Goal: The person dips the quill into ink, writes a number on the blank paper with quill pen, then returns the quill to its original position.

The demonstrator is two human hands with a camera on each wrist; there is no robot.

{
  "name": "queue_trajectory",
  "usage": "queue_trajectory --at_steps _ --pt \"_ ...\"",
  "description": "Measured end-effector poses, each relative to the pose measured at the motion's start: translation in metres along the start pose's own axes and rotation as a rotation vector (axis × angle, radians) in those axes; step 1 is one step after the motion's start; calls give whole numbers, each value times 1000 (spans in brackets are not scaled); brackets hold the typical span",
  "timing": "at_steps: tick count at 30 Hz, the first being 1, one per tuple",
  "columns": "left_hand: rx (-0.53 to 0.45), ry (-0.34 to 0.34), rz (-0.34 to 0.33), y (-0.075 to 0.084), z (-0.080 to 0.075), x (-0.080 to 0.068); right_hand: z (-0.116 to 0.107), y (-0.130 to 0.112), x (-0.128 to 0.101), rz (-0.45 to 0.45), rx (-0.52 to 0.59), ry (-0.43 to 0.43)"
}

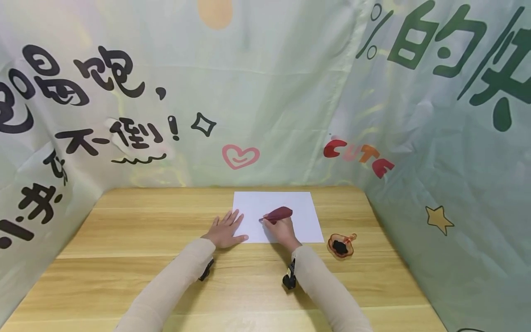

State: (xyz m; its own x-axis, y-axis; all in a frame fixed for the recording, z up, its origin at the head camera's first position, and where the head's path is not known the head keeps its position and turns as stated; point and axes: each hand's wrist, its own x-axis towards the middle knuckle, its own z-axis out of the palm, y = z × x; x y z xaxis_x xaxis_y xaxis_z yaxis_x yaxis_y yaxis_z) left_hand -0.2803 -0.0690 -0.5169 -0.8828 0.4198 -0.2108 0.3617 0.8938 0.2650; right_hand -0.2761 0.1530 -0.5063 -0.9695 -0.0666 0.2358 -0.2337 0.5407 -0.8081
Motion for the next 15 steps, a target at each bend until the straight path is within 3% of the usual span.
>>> queue_trajectory --at_steps 15 --pt "-7 12 1 -9 12 10 -8 -1 -20 -65 -40 -66"
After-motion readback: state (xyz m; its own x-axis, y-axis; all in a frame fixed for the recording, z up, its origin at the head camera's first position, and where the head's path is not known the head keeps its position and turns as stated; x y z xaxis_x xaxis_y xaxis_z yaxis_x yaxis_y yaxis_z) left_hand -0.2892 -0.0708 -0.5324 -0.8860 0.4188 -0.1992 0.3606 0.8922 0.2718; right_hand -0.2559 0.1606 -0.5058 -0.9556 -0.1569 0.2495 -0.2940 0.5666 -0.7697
